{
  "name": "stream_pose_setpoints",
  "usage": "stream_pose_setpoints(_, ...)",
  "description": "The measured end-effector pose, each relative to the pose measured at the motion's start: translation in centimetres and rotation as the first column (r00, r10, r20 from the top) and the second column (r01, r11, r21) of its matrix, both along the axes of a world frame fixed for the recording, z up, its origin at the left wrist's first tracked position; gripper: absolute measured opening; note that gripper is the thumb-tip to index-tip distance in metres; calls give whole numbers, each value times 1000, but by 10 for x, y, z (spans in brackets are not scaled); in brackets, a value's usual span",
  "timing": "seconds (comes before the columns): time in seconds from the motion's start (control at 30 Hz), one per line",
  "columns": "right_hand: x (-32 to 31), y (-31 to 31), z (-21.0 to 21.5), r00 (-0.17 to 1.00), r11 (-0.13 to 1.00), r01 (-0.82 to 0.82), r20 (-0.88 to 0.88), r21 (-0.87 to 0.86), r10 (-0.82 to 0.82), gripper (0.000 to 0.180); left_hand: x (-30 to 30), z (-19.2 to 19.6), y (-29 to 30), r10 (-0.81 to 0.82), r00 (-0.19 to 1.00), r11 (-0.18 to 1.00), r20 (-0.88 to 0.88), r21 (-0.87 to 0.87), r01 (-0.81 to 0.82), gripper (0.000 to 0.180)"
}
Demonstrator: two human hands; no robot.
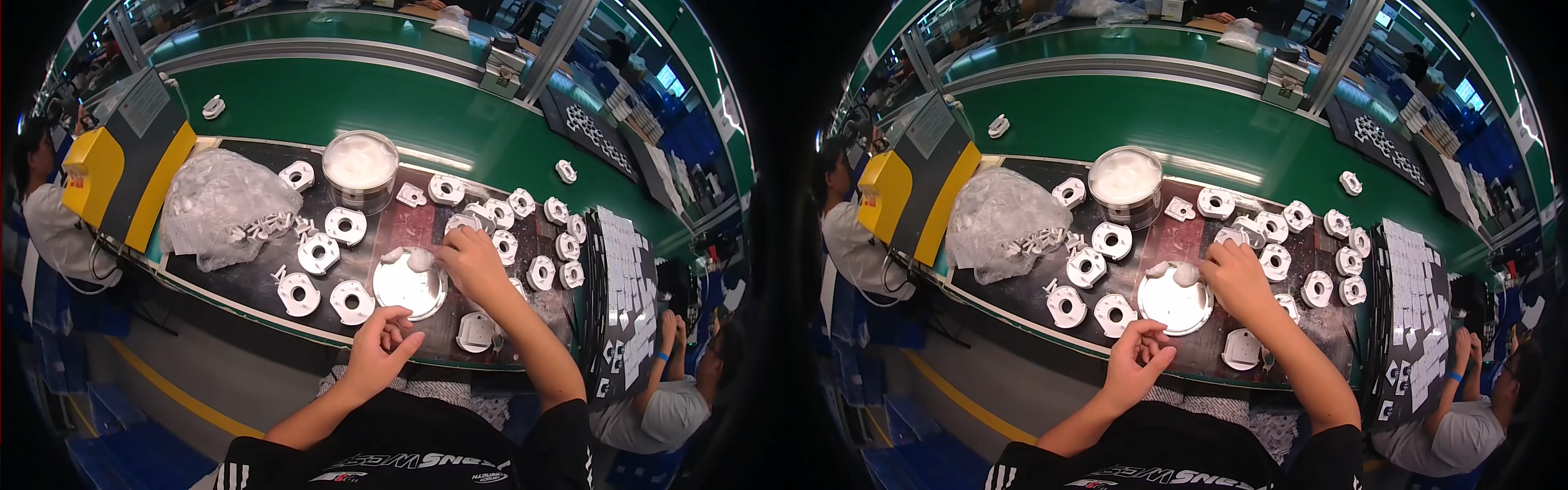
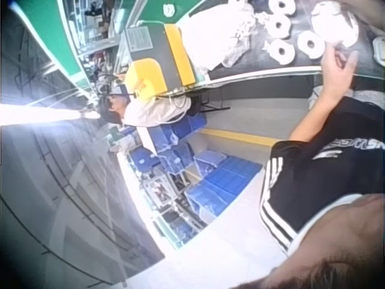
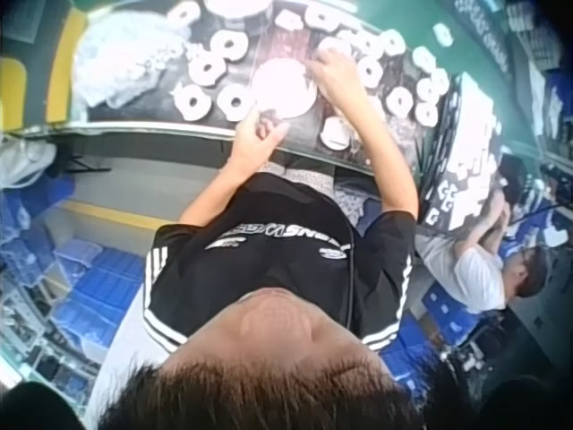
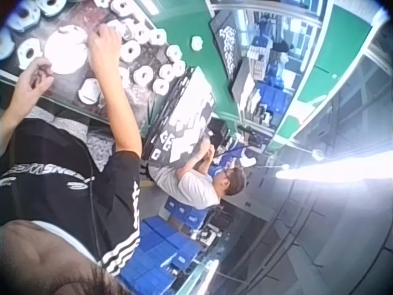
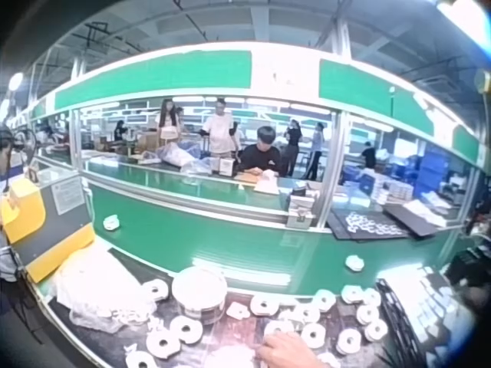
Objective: Assembling small light fixture components on a production line by applying paste and attaching chips.
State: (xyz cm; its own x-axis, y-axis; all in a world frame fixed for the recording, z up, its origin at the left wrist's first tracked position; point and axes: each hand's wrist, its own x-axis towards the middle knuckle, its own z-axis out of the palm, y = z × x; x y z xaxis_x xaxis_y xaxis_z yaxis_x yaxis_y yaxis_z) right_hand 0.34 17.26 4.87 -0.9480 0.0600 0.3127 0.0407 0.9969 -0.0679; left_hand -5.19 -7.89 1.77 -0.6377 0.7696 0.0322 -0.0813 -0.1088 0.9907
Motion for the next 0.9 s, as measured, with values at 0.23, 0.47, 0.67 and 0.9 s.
stream_pose_setpoints(0.23,50,-41,19,988,344,-12,-64,-939,-142,14,4,0,11,-63,988,998,139,26,60,28)
stream_pose_setpoints(0.47,90,-88,6,954,-91,-212,-186,-973,-233,14,30,7,27,-367,820,928,439,231,292,30)
stream_pose_setpoints(0.67,124,-79,15,963,-119,-145,-112,-982,-246,23,52,9,35,-334,823,937,459,258,236,18)
stream_pose_setpoints(0.9,152,-51,44,979,-208,61,99,-976,-179,22,69,2,41,-299,934,946,193,187,264,18)
